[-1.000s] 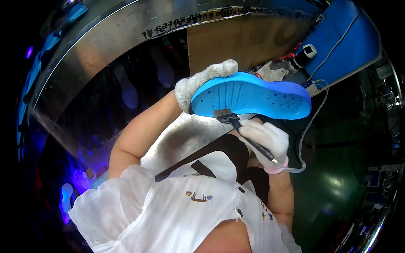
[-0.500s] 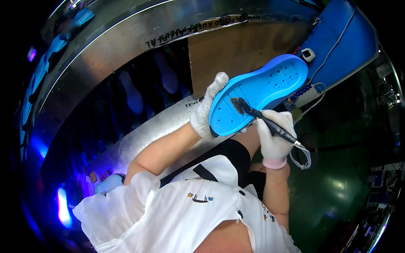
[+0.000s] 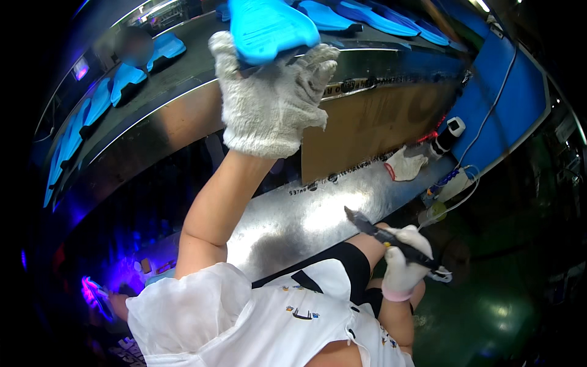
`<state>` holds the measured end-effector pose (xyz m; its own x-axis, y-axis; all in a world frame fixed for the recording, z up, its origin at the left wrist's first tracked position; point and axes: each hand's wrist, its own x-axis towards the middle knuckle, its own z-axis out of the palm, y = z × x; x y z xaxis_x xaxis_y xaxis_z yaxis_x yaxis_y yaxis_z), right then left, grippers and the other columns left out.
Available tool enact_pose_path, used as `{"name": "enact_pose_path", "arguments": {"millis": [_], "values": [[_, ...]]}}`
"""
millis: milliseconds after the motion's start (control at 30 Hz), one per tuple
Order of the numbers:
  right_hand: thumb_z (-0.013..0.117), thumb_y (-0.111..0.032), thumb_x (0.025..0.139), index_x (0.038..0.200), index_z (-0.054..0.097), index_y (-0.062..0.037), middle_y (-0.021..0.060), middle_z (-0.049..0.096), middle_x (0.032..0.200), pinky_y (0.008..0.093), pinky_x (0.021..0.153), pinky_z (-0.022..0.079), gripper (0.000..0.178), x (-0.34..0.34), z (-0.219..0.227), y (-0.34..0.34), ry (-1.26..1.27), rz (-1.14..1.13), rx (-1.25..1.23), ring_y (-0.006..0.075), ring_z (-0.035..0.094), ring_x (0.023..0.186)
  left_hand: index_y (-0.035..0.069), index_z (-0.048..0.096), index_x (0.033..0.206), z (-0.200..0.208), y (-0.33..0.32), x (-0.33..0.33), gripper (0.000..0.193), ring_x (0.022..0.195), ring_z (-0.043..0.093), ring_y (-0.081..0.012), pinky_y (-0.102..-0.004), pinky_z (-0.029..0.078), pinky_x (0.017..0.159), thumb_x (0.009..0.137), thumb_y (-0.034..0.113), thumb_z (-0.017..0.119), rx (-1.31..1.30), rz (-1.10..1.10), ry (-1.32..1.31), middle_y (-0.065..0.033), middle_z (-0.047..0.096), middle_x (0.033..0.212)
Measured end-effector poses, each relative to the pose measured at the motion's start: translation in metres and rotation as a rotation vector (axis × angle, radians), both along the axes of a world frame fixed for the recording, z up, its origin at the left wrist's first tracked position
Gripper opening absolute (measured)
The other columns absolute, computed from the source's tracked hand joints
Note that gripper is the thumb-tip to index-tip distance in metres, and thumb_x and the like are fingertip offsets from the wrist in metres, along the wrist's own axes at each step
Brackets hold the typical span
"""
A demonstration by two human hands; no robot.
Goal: The person picks up a blue shoe sole, applies glue to the bottom surface using a brush, and then places the sole onto a conveyor belt.
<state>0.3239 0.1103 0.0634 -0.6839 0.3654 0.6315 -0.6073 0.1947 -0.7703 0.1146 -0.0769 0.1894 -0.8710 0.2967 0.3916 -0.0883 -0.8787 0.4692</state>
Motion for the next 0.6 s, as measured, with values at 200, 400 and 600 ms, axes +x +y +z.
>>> {"name": "enact_pose_path", "arguments": {"millis": [200,400,600], "values": [[0.065,0.012,0.069,0.093,0.064,0.0052,0.0154,0.068,0.089,0.0294,0.072,0.054,0.025,0.005,-0.008,0.011,-0.106,-0.024,0.017,0.0208,0.066,0.076,0.004,0.064,0.119,0.014,-0.031,0.023,0.038,0.077,0.069,-0.0166,-0.0227,0.053,0.059,0.098,0.035,0.058,-1.127,0.2,0.46,-0.0134,0.068,0.113],[0.063,0.013,0.072,0.098,0.063,0.0084,0.0119,0.065,0.087,0.0233,0.067,0.052,0.026,0.01,-0.013,0.01,-0.216,-0.049,-0.125,0.0154,0.064,0.075,0.007,0.069,0.113,0.071,-0.166,-0.041,0.028,0.115,0.061,-0.0354,-0.0414,0.051,0.095,0.092,0.023,0.058,-2.158,1.663,0.966,-0.0175,0.066,0.124],[0.063,0.013,0.075,0.099,0.064,0.008,0.0121,0.065,0.093,0.0243,0.074,0.052,0.024,0.006,-0.022,0.008,-0.276,-0.097,-0.147,0.0151,0.064,0.083,0.005,0.065,0.11,0.074,-0.216,-0.057,0.032,0.11,0.064,-0.0386,-0.0468,0.052,0.089,0.092,0.029,0.055,-2.686,1.386,0.447,-0.0231,0.065,0.118]]}}
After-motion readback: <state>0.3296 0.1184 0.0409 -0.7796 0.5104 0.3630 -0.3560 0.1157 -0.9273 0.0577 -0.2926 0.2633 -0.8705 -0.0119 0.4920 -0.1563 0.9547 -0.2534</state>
